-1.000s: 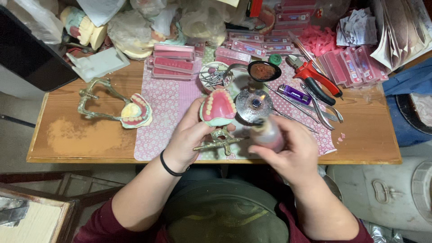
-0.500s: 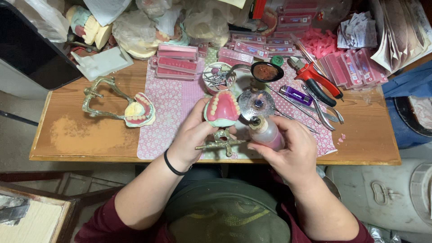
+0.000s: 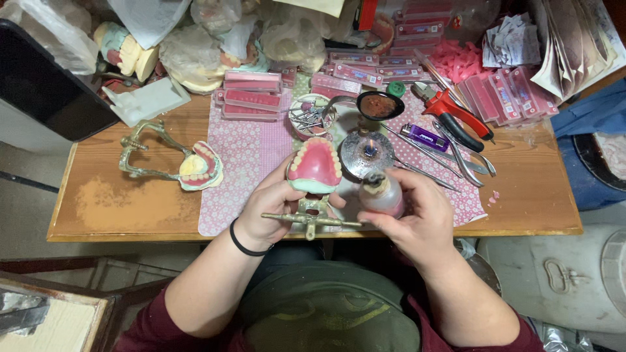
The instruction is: The person holds a denture mold and applies a pink liquid from a squeeze bottle to the gum area. They then use a small metal tool to spread and smooth the material on the denture. The person repeats the application and smoothing process on both the upper and lower denture molds.
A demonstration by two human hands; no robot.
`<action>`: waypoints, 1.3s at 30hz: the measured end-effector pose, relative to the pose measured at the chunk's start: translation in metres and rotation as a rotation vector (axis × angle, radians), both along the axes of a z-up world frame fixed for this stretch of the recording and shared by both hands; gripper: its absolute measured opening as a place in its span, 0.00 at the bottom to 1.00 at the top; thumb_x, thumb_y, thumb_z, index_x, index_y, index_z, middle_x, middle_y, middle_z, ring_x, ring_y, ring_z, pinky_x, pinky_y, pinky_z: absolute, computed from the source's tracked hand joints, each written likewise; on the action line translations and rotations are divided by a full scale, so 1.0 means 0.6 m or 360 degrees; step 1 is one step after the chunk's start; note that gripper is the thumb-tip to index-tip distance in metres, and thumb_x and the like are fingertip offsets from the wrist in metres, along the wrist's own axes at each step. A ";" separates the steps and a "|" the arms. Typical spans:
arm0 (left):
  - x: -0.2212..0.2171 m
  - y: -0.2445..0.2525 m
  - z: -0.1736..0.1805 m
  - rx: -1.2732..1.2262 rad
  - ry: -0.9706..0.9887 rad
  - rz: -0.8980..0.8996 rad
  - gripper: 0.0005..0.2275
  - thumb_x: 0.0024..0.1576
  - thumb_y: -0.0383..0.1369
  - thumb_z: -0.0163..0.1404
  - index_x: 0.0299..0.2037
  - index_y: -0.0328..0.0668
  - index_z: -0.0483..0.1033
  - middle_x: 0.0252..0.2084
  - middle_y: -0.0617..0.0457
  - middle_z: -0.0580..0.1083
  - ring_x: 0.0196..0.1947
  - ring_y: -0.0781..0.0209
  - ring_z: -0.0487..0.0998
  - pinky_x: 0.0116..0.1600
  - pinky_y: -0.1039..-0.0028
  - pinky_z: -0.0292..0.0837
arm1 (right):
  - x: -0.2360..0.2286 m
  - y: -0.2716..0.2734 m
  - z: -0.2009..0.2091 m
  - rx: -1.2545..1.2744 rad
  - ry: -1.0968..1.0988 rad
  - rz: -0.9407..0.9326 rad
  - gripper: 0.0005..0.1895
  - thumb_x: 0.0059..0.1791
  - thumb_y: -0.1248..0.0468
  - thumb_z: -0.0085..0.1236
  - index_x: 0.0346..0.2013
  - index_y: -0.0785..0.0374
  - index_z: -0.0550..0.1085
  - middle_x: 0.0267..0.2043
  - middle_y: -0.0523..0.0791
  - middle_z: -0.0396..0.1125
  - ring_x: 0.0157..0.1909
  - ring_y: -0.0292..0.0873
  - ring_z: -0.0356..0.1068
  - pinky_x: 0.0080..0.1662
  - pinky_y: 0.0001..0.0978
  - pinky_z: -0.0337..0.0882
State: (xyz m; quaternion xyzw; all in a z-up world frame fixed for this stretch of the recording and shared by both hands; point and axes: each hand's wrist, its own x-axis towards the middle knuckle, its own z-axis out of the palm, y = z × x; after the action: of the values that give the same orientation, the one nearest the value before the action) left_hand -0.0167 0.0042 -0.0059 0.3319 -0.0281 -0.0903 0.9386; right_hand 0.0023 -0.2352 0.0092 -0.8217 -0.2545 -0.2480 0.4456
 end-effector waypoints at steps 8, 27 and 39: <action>0.006 0.008 -0.012 -0.0048 -0.0001 -0.0067 0.27 0.50 0.25 0.47 0.63 0.27 0.65 0.31 0.21 0.75 0.29 0.27 0.83 0.26 0.51 0.83 | -0.003 0.011 0.002 -0.0037 -0.0010 -0.0018 0.33 0.33 0.55 0.83 0.47 0.64 0.79 0.40 0.49 0.76 0.41 0.55 0.77 0.49 0.48 0.75; 0.011 0.014 0.014 0.0268 -0.0040 -0.0042 0.33 0.51 0.24 0.45 0.71 0.31 0.59 0.44 0.29 0.75 0.34 0.35 0.82 0.44 0.54 0.79 | 0.101 -0.284 -0.025 0.0449 0.0334 -0.0937 0.23 0.51 0.68 0.70 0.56 0.58 0.67 0.49 0.42 0.67 0.41 0.30 0.61 0.42 0.21 0.64; 0.013 0.013 0.028 0.0352 -0.0049 -0.0044 0.27 0.54 0.24 0.45 0.67 0.32 0.61 0.45 0.35 0.75 0.36 0.43 0.83 0.44 0.64 0.77 | 0.110 -0.301 -0.053 0.0524 0.0567 -0.0490 0.21 0.57 0.67 0.59 0.64 0.60 0.66 0.56 0.43 0.67 0.54 0.32 0.66 0.58 0.23 0.68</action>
State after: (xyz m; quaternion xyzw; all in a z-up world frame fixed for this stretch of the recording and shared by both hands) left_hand -0.0091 0.0121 0.0111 0.4345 -0.0368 -0.1007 0.8943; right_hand 0.0684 -0.4160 -0.0226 -0.7978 -0.0007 -0.2024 0.5680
